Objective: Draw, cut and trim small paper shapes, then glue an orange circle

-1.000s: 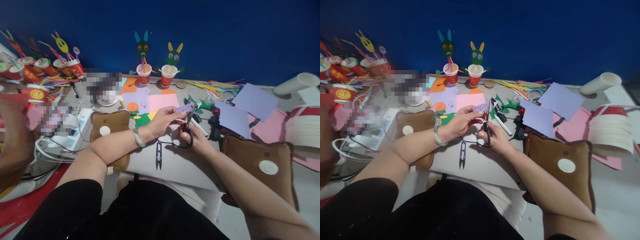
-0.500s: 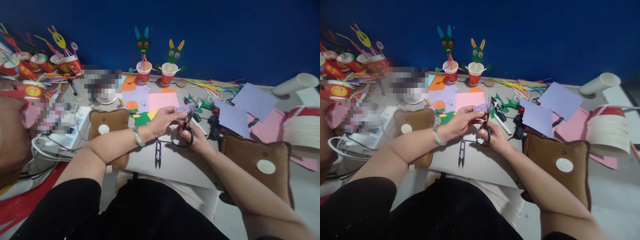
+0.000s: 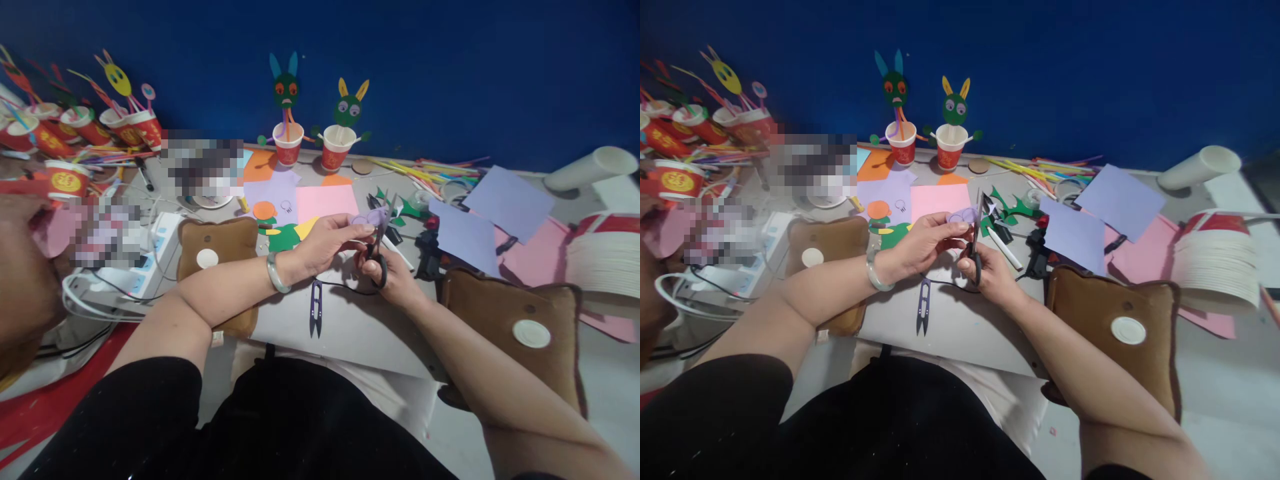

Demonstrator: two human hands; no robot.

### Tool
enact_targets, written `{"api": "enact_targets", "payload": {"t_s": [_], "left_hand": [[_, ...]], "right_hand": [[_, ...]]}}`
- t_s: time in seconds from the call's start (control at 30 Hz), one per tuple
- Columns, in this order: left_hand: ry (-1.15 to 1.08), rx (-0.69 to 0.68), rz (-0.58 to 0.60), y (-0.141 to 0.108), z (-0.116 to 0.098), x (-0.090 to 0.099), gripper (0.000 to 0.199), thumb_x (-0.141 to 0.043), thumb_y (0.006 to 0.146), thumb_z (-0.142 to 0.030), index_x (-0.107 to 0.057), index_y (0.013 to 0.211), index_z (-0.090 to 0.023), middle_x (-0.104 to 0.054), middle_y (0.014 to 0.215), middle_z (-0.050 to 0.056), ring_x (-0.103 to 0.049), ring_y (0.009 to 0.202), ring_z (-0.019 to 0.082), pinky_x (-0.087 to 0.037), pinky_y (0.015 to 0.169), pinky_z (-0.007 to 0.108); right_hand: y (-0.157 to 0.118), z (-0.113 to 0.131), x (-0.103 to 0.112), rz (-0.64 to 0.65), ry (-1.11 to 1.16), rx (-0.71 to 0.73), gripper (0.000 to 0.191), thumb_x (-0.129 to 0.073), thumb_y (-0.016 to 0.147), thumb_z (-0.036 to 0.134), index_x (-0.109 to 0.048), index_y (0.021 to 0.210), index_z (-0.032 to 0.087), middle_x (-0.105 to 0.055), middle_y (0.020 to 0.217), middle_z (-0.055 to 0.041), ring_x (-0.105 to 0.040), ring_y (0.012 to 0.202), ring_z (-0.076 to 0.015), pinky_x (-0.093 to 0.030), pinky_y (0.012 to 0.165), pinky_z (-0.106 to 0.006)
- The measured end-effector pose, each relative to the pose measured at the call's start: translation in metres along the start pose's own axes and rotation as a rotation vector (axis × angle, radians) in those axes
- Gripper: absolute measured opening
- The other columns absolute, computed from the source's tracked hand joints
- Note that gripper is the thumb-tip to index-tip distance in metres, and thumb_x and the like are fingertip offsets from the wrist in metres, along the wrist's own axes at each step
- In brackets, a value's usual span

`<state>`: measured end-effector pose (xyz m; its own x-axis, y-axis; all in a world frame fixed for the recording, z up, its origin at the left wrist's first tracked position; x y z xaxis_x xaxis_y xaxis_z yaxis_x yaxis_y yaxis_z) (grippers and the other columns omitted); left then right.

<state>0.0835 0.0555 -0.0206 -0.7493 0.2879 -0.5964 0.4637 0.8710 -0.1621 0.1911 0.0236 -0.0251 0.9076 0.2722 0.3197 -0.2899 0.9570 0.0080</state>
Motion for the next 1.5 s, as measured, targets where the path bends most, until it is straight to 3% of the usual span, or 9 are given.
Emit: {"api": "enact_targets", "payload": {"t_s": [0.4,0.73,1.07,1.5], "left_hand": [[-0.033,-0.009,0.023,0.001,-0.0007,-0.0012,0.038,-0.098,0.066,-0.037,-0.069,0.075,-0.014,-0.074,0.074,-0.002,-0.07,0.072,0.01,-0.056,0.077,0.027],[-0.041,0.003,0.013,0.0015,-0.001,0.0008,0.032,-0.096,0.071,-0.032,-0.07,0.077,-0.014,-0.073,0.075,-0.001,-0.071,0.077,0.011,-0.055,0.081,0.03],[-0.026,-0.002,0.022,0.0009,-0.0021,-0.0006,0.044,-0.1,0.063,-0.042,-0.066,0.075,-0.015,-0.073,0.076,-0.002,-0.07,0.077,0.01,-0.055,0.081,0.029],[0.016,-0.001,0.034,-0.0007,-0.004,-0.0013,0.038,-0.096,0.071,-0.039,-0.067,0.079,-0.016,-0.072,0.08,-0.001,-0.071,0.082,0.012,-0.054,0.086,0.031]], "right_hand": [[-0.0009,-0.0021,-0.0004,0.0,0.029,-0.015,0.074,-0.067,0.074,0.095,-0.053,0.072,0.022,-0.053,0.069,-0.0021,-0.045,0.064,-0.0167,-0.04,0.059,-0.032],[-0.0008,0.0021,0.0005,0.005,-0.002,0.003,0.073,-0.065,0.076,0.094,-0.052,0.071,0.023,-0.054,0.067,-0.0023,-0.045,0.061,-0.0163,-0.042,0.057,-0.032],[-0.0012,0.0031,0.0011,-0.008,-0.022,0.018,0.073,-0.062,0.077,0.095,-0.051,0.07,0.023,-0.053,0.067,-0.0024,-0.046,0.061,-0.0162,-0.042,0.057,-0.032],[-0.0024,0.0075,0.0044,-0.01,-0.077,-0.014,0.075,-0.063,0.075,0.097,-0.055,0.07,0.022,-0.049,0.062,-0.0002,-0.042,0.057,-0.0147,-0.04,0.054,-0.032]]}}
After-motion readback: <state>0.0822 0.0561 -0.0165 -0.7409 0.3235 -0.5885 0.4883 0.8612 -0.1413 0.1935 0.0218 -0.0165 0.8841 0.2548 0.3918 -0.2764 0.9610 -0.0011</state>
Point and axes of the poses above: each hand's wrist, its own y-axis towards the middle knuckle, its own x-axis out of the back of the hand, z = x × y, the point moved 9 cm from there along y, towards the middle knuckle
